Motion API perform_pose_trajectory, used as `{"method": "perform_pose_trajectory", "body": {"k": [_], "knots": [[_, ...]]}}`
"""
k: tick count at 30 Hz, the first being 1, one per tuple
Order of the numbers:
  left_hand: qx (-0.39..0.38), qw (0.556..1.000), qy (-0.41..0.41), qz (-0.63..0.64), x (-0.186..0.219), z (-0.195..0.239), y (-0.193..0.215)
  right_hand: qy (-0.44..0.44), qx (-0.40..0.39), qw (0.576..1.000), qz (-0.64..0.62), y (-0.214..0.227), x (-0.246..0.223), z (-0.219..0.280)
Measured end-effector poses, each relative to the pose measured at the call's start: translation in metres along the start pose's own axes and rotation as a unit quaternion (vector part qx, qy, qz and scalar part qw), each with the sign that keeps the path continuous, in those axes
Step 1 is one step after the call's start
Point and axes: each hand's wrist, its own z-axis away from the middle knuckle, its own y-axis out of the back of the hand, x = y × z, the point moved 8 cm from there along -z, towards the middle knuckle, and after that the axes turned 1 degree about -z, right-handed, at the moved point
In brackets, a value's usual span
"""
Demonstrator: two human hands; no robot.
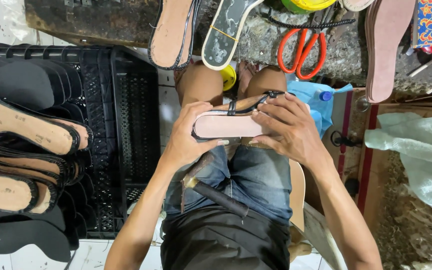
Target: Assembling and lasting sandals by hand using a last, hammer, and scissors to shape the upper.
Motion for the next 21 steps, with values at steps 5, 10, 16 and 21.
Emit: {"method": "perform_pose_trajectory", "body": {"k": [5,10,16,21], "knots": [[-0.019,0.999,-0.046,0.018,-0.001,0.002,-0.002,0.017,0.005,1.000,0.013,0.004,-0.004,-0.003],[-0.027,0.995,-0.096,-0.029,0.004,0.003,-0.003,0.025,0.006,0.999,0.029,0.005,-0.007,-0.004],[0.012,0.992,-0.112,-0.052,0.008,-0.001,0.001,0.041,0.012,0.998,0.043,0.003,-0.006,-0.006],[0.034,0.994,-0.095,-0.048,0.004,-0.003,0.002,0.013,0.002,0.996,0.089,0.008,-0.004,-0.004]]}}
